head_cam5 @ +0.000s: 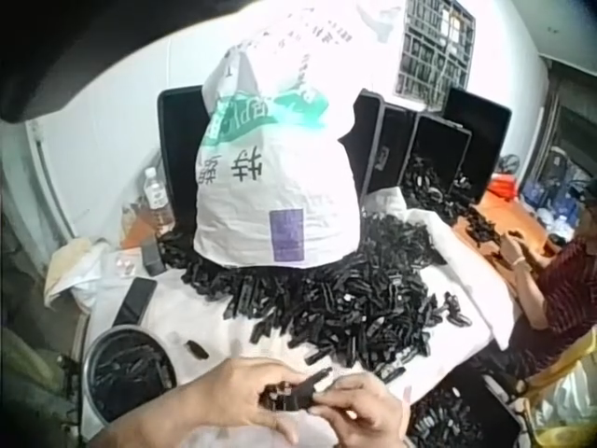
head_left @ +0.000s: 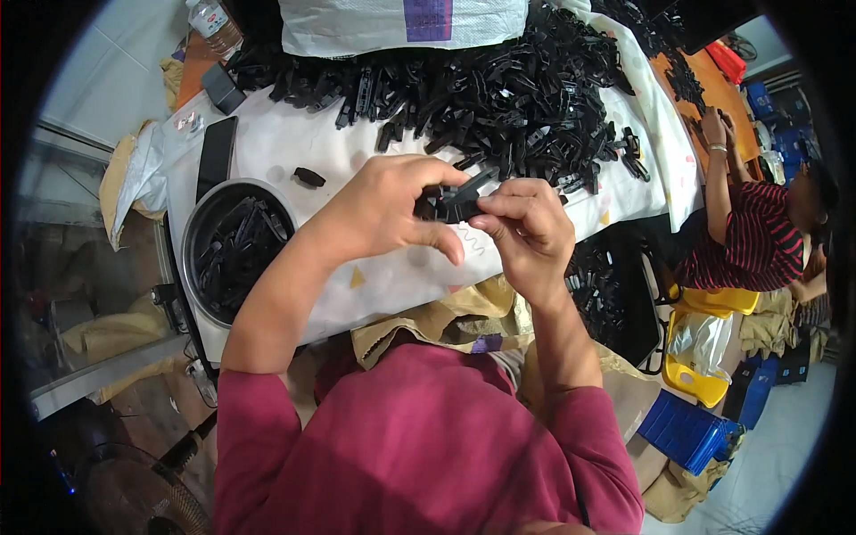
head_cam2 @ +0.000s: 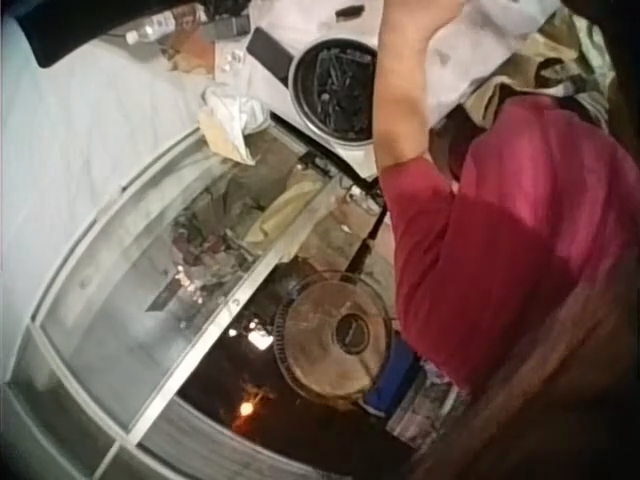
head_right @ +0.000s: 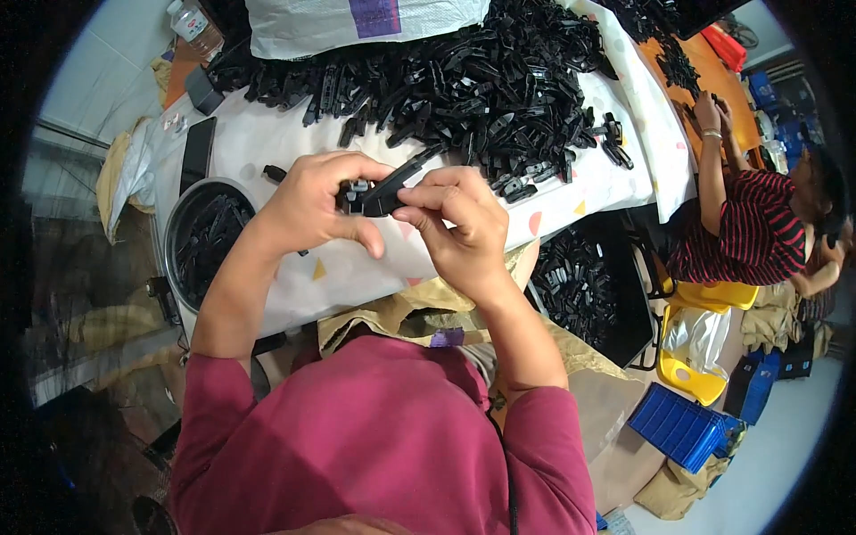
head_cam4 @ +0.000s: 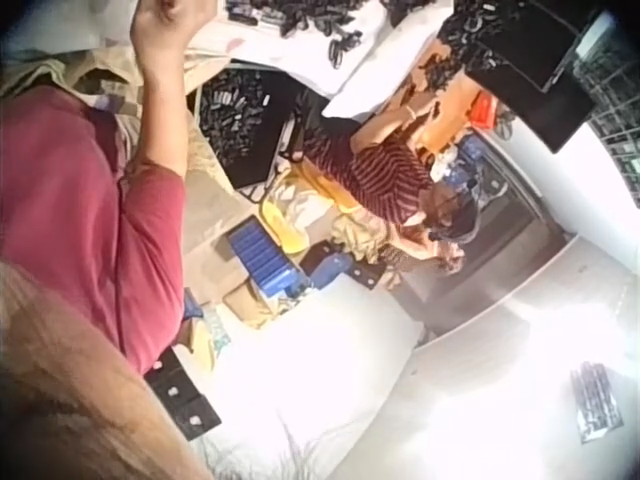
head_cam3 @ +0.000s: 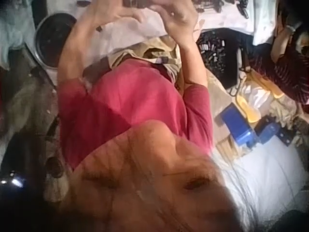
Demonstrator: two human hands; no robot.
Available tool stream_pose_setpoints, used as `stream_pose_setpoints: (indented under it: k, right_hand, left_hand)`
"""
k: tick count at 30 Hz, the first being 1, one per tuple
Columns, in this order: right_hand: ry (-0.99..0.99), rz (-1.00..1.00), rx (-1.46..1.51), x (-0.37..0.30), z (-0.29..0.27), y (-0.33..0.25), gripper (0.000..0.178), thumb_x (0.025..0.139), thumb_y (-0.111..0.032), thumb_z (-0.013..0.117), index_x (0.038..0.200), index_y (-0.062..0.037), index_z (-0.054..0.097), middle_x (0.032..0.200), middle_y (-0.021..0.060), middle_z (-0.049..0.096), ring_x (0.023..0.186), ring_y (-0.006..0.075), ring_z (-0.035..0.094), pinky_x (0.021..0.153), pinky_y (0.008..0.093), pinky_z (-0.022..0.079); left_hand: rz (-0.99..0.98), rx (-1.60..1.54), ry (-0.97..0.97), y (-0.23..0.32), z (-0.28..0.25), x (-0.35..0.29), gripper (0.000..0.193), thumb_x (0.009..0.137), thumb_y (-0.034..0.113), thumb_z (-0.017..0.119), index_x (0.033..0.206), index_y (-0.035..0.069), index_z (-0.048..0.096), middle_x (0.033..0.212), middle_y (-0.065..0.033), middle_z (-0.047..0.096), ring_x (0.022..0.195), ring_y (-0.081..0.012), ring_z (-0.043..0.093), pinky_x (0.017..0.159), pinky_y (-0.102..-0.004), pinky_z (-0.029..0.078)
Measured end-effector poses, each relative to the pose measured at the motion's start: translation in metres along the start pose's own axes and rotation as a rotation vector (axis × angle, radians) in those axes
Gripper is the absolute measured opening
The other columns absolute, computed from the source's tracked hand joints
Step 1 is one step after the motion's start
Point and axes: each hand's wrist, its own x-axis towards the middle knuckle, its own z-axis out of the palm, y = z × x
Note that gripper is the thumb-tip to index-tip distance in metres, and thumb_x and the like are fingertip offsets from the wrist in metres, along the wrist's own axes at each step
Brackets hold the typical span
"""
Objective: Assembling or inspecting black plastic components at a manufacturing workbench.
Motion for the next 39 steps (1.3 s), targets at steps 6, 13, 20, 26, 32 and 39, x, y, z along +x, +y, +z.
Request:
stream_pose_setpoints:
  k: [6, 13, 20, 26, 32, 39]
  right_hand:
    - [-0.268, 0.192, -0.026, -0.003, 0.011, 0.006, 0.046, 0.068, -0.007, 0.074, 0.108, -0.0019, 0.053, 0.093, 0.0096, 0.055, 0.080, 0.0178, 0.058, 0.065, 0.0257, 0.052]
    - [-0.369, 0.310, -0.288, -0.004, 0.032, 0.065, 0.039, 0.073, -0.015, 0.069, 0.108, -0.0057, 0.057, 0.093, 0.0125, 0.055, 0.086, 0.0258, 0.058, 0.068, 0.0335, 0.049]
    - [-0.452, 0.124, -1.013, 0.015, 0.036, 0.109, 0.015, 0.071, -0.011, 0.062, 0.085, -0.0077, 0.062, 0.098, 0.0118, 0.051, 0.086, 0.0289, 0.052, 0.066, 0.0358, 0.048]
    - [-0.115, 0.136, -0.700, -0.006, 0.032, 0.087, 0.020, 0.072, -0.013, 0.065, 0.081, -0.0044, 0.049, 0.071, 0.0154, 0.056, 0.063, 0.0326, 0.057, 0.056, 0.0389, 0.046]
    - [0.009, 0.704, 0.181, -0.022, 0.026, 0.095, 0.018, 0.079, -0.001, 0.061, 0.079, -0.0050, 0.044, 0.066, 0.0016, 0.051, 0.058, 0.0104, 0.054, 0.046, 0.0226, 0.045]
    - [0.109, 0.751, 0.836, 0.010, 0.018, 0.041, 0.011, 0.082, -0.006, 0.059, 0.090, -0.0015, 0.052, 0.078, 0.0056, 0.056, 0.067, 0.0138, 0.059, 0.046, 0.0236, 0.049]
  left_hand:
    - [-0.182, 0.032, -0.021, -0.010, 0.015, -0.026, 0.031, 0.064, 0.015, 0.072, 0.089, 0.003, 0.057, 0.075, -0.0130, 0.061, 0.066, -0.0275, 0.060, 0.057, -0.0333, 0.046]
    - [-0.796, -0.281, -0.013, -0.058, 0.029, -0.064, 0.049, 0.063, 0.018, 0.077, 0.105, 0.004, 0.055, 0.095, -0.0101, 0.062, 0.088, -0.0143, 0.057, 0.077, -0.0288, 0.045]
    - [-0.931, 0.361, 0.485, -0.133, 0.002, 0.003, 0.031, 0.071, 0.026, 0.066, 0.093, 0.005, 0.060, 0.077, -0.0126, 0.063, 0.076, -0.0248, 0.061, 0.064, -0.0346, 0.047]
    - [-0.598, 0.838, 0.124, -0.157, 0.023, 0.039, 0.019, 0.071, 0.015, 0.061, 0.088, 0.005, 0.060, 0.085, -0.0152, 0.063, 0.083, -0.0324, 0.060, 0.070, -0.0413, 0.048]
    - [-0.631, 0.834, 0.031, -0.136, 0.007, 0.036, 0.031, 0.070, 0.014, 0.056, 0.101, 0.011, 0.060, 0.086, -0.0153, 0.064, 0.081, -0.0334, 0.061, 0.069, -0.0424, 0.048]
    - [-0.673, -0.457, 0.122, -0.027, 0.013, 0.026, 0.021, 0.071, 0.007, 0.062, 0.092, 0.004, 0.059, 0.083, -0.0002, 0.057, 0.073, -0.0092, 0.054, 0.065, -0.0224, 0.044]
